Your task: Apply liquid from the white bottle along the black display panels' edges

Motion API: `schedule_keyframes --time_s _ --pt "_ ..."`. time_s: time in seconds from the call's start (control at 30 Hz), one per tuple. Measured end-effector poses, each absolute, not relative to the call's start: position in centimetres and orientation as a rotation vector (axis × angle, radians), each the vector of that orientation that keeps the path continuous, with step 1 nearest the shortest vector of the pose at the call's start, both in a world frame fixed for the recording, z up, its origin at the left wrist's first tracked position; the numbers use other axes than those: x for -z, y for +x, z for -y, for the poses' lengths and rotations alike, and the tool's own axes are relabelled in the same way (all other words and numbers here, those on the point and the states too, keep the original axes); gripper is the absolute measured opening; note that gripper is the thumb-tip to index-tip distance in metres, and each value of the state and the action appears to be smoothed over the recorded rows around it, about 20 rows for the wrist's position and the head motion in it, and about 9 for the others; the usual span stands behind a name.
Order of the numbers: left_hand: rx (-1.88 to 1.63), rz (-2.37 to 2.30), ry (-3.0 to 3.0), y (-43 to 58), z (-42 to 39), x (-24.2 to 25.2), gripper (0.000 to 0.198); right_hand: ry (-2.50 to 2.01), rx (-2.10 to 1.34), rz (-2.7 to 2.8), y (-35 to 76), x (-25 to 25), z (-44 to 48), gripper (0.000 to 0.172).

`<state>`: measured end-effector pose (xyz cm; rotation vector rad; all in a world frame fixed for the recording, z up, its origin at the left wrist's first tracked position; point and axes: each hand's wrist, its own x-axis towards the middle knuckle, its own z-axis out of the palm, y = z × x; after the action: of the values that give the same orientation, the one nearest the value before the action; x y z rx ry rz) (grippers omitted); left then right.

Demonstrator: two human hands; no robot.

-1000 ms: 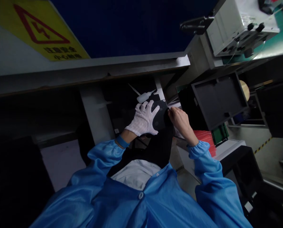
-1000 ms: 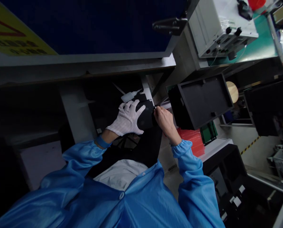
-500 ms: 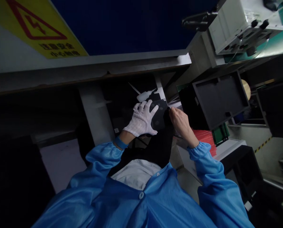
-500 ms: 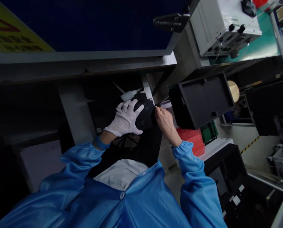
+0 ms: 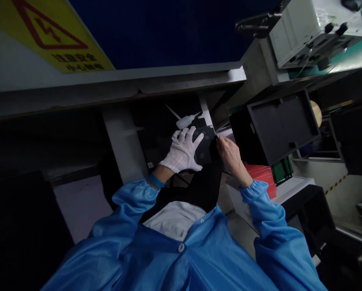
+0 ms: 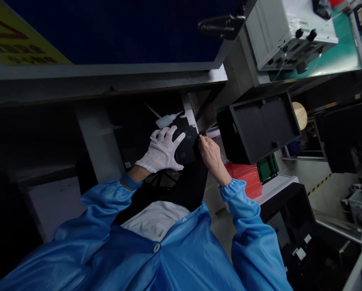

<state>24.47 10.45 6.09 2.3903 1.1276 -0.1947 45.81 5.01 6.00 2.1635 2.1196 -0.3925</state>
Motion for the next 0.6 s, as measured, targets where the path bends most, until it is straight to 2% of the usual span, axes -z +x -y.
schedule_keyframes --time_s 0.23,0.53,0.6 --pt "0.128 -1.123 2.401 24.3 -10.4 -5.5 0.135 2.174 0.376 -2.119 45.6 -6.0 -4.9 0.027" --pt "0.224 -1.135 2.396 24.6 -10.5 -6.6 0.137 2.194 0.314 -2.097 45.6 -6.4 -5.2 0.025" --pt "0.234 -1.155 2.374 24.5 -10.6 -7.2 0.131 2.219 0.287 -2.089 45.7 -6.4 -5.0 0.026"
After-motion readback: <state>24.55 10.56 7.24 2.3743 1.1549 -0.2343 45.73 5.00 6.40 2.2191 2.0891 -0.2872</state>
